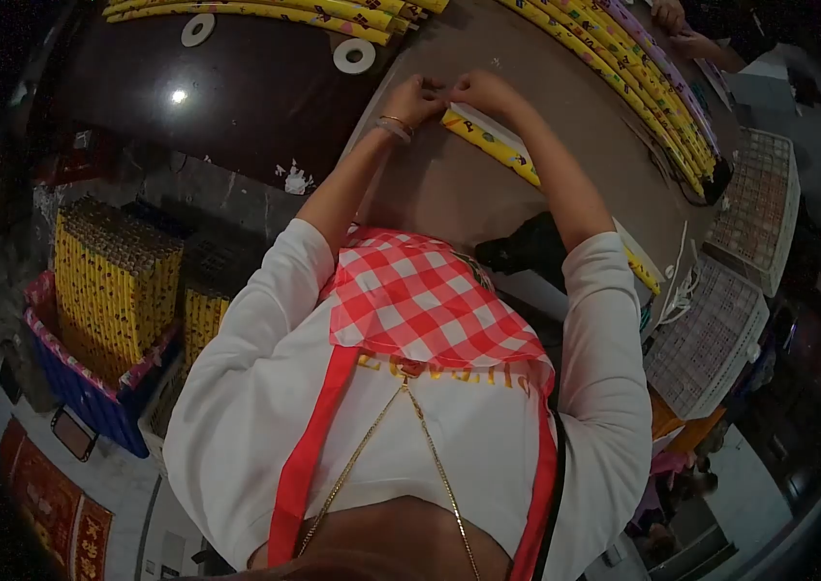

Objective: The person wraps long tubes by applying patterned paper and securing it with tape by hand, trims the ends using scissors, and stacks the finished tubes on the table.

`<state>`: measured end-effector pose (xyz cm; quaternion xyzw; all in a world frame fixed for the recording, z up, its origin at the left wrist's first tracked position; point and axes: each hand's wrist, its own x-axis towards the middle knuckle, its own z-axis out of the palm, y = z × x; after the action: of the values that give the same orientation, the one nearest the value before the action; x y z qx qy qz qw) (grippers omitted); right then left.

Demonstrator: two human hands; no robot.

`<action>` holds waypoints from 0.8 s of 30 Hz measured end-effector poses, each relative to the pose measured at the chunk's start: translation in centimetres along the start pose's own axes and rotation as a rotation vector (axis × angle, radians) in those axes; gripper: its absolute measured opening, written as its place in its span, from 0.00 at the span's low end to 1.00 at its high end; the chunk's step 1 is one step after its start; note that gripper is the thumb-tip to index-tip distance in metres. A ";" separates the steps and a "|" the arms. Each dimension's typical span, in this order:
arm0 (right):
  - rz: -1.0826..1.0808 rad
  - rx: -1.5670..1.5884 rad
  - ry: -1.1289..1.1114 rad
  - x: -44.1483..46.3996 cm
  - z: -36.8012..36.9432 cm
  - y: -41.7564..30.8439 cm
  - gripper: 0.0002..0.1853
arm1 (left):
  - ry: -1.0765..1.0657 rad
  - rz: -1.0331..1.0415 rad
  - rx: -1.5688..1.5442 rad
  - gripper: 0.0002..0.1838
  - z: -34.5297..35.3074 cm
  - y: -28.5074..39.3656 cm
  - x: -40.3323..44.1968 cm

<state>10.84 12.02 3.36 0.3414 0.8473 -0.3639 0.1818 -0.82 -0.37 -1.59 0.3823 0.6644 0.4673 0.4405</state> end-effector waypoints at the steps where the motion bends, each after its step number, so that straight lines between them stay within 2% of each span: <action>1: -0.028 -0.016 0.035 0.0 0.2 0.2 0.14 | -0.005 0.003 0.021 0.21 -0.1 0.2 -0.1; 6: -0.080 0.003 0.031 -0.2 0.2 0.6 0.14 | -0.014 0.002 0.066 0.21 -0.1 0.0 0.1; 8: -0.105 0.042 0.043 0.0 0.4 1.0 0.14 | -0.066 -0.054 -0.072 0.23 0.1 -0.7 0.4; 18: -0.102 0.082 0.018 -1.0 -0.1 0.3 0.17 | -0.089 -0.048 -0.110 0.22 -0.1 -0.5 0.6; 20: 0.064 0.404 -0.003 -1.4 -0.2 -0.2 0.18 | -0.026 -0.057 0.010 0.22 -0.1 0.4 0.3; 21: 0.070 0.415 0.012 -1.6 0.2 0.2 0.18 | -0.042 -0.049 0.019 0.22 0.0 0.3 0.3; 23: -0.042 0.562 0.322 -2.1 1.1 1.2 0.16 | 0.015 -0.031 0.017 0.21 0.1 0.1 0.3; 24: -0.030 0.576 0.341 -2.9 1.4 1.8 0.16 | -0.009 -0.025 0.027 0.21 0.0 0.8 -0.3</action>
<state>14.23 10.60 3.13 0.4221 0.7330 -0.5286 -0.0720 -0.67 -0.40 -0.76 0.3817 0.6734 0.4511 0.4441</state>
